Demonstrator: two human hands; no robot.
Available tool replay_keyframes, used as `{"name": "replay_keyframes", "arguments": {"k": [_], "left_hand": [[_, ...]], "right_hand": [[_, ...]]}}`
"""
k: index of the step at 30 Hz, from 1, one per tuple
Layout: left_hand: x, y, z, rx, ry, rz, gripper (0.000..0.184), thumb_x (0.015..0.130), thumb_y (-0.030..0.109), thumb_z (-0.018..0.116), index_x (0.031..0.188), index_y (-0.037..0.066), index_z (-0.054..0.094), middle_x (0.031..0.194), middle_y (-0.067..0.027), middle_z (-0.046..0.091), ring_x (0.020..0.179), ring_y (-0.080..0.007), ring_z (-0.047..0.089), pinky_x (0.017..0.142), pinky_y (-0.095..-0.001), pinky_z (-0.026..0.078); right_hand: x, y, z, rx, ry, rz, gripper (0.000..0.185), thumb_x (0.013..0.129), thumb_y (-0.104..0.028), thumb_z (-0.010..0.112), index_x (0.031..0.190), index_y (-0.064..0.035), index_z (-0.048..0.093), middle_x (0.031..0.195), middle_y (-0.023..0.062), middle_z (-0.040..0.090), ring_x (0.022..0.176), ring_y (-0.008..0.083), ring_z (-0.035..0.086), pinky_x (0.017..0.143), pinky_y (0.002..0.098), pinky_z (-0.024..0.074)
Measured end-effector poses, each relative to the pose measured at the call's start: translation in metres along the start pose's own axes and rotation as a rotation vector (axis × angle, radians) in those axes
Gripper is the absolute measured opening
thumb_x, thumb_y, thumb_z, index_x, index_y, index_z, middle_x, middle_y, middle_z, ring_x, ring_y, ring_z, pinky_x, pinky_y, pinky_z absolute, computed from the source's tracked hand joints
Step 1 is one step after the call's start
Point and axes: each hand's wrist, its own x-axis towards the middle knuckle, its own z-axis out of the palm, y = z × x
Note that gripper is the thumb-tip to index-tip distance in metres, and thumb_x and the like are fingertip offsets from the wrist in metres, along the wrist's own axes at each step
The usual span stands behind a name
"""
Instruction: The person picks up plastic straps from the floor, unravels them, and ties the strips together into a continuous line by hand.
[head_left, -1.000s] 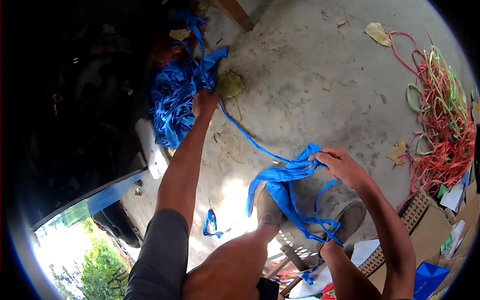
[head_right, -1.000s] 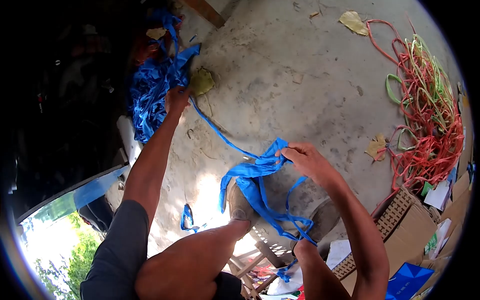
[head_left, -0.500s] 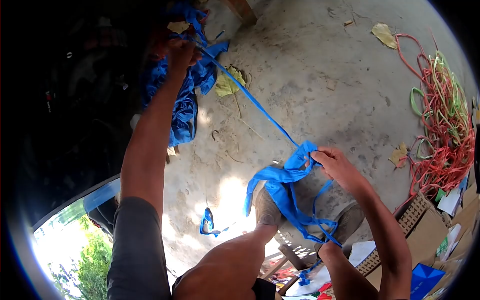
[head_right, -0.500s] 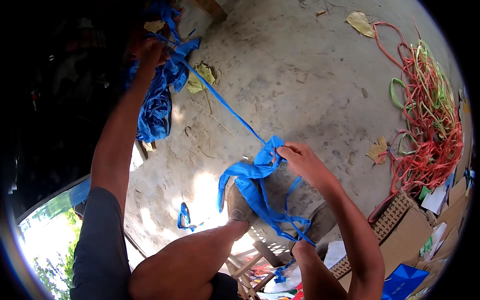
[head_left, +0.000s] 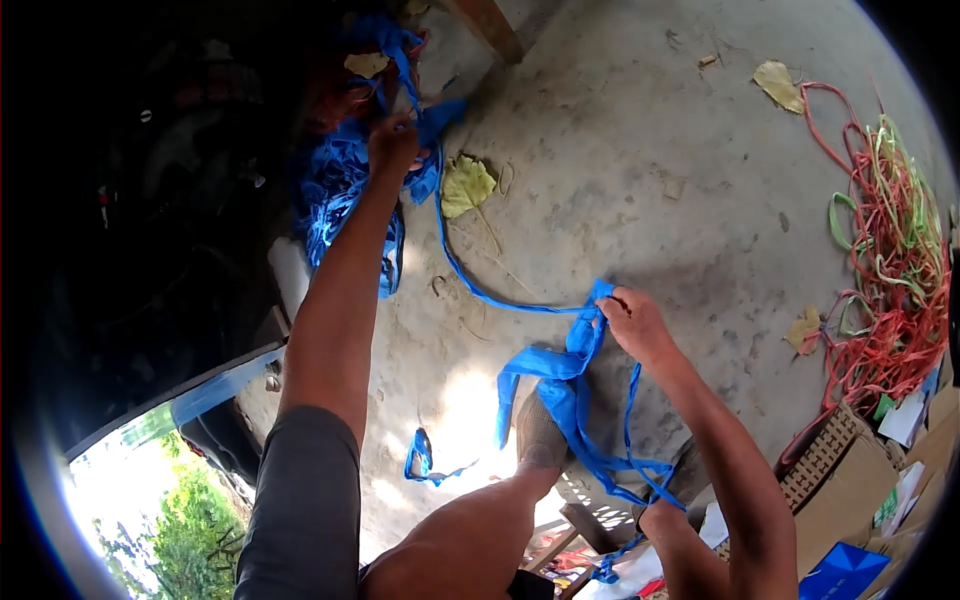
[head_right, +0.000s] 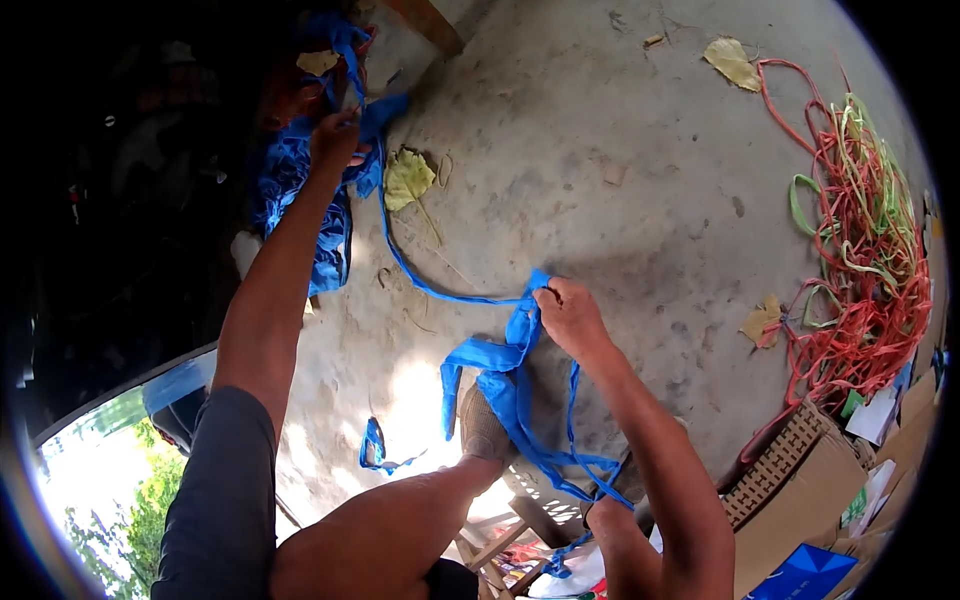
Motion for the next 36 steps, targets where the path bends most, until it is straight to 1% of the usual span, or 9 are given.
{"name": "replay_keyframes", "arguments": {"k": [4,6,8,11,14,17,20,27,36], "left_hand": [[-0.008,-0.023,-0.005,0.383,0.057,0.157,0.034,0.095,0.022,0.064,0.126,0.007,0.068,0.093,-0.015,0.075,0.068,-0.02,0.075,0.056,-0.0315,0.059],[0.008,-0.063,-0.001,0.919,0.169,0.596,0.031,0.091,0.037,0.068,0.11,0.013,0.075,0.091,-0.015,0.076,0.078,-0.0258,0.076,0.067,-0.0381,0.059],[-0.001,-0.056,0.003,0.951,0.206,0.595,0.034,0.087,0.047,0.071,0.098,0.016,0.08,0.09,-0.0146,0.077,0.085,-0.031,0.075,0.075,-0.0435,0.059],[-0.013,-0.038,0.025,0.461,0.154,0.112,0.04,0.08,0.053,0.075,0.082,0.014,0.081,0.09,-0.0157,0.077,0.092,-0.0396,0.073,0.082,-0.0498,0.058],[0.002,-0.031,0.029,0.596,0.066,0.166,0.038,0.082,0.049,0.072,0.077,0.012,0.079,0.082,-0.0161,0.076,0.08,-0.034,0.075,0.076,-0.0465,0.059],[0.015,-0.034,0.027,0.463,-0.072,0.294,0.04,0.093,0.033,0.068,0.065,0.005,0.064,0.056,-0.0089,0.064,0.045,-0.0154,0.059,0.044,-0.0313,0.045],[0.038,-0.017,0.023,0.253,-0.046,0.137,0.034,0.092,0.023,0.068,0.064,0.004,0.063,0.056,-0.0108,0.064,0.047,-0.0135,0.06,0.043,-0.0312,0.042],[0.076,0.015,0.0,-0.252,-0.086,0.145,0.031,0.1,0.028,0.066,0.112,-0.001,0.069,0.097,-0.0163,0.075,0.074,-0.0211,0.072,0.055,-0.0328,0.056],[0.083,0.017,-0.01,-0.583,-0.337,0.195,0.037,0.103,0.024,0.061,0.134,0.003,0.057,0.131,-0.0142,0.065,0.117,-0.0277,0.068,0.09,-0.0429,0.061]], "right_hand": [[0.001,-0.002,-0.003,0.08,0.035,0.018,0.026,0.098,-0.018,0.06,0.089,0.0047,0.067,0.075,0.0094,0.067,0.065,0.0117,0.054,0.057,0.0321,0.0414],[0.001,-0.006,-0.006,0.112,0.061,0.034,0.029,0.095,-0.02,0.062,0.08,0.0045,0.063,0.07,0.0155,0.066,0.063,0.0171,0.061,0.056,0.0358,0.0454],[0.001,-0.007,-0.006,0.14,0.059,0.024,0.029,0.095,-0.02,0.063,0.078,0.0044,0.061,0.068,0.0137,0.064,0.063,0.0167,0.061,0.055,0.0354,0.0444],[0.001,0.0,-0.007,0.147,0.056,-0.02,0.029,0.095,-0.018,0.063,0.077,0.0041,0.059,0.066,0.0108,0.061,0.061,0.0149,0.059,0.054,0.0351,0.0424],[0.002,0.004,-0.007,0.099,0.068,-0.032,0.029,0.095,-0.016,0.063,0.075,0.0039,0.058,0.063,0.008,0.057,0.059,0.013,0.054,0.053,0.0347,0.0401],[-0.001,-0.001,-0.009,0.122,0.087,-0.024,0.03,0.095,-0.016,0.063,0.074,0.0041,0.058,0.062,0.0064,0.055,0.057,0.0113,0.049,0.052,0.0341,0.038],[-0.009,-0.018,-0.012,0.225,0.094,0.083,0.03,0.095,-0.015,0.064,0.073,0.0045,0.058,0.061,0.0051,0.053,0.057,0.0104,0.047,0.052,0.0334,0.0368],[-0.015,-0.007,-0.015,0.141,0.07,0.085,0.028,0.095,-0.014,0.064,0.074,0.0032,0.058,0.059,0.0033,0.048,0.056,0.0094,0.044,0.052,0.0333,0.0357],[-0.014,-0.005,-0.001,0.056,0.287,-0.057,0.025,0.096,-0.015,0.065,0.078,0.0016,0.058,0.06,0.0068,0.048,0.056,0.011,0.046,0.054,0.0342,0.0386]]}}
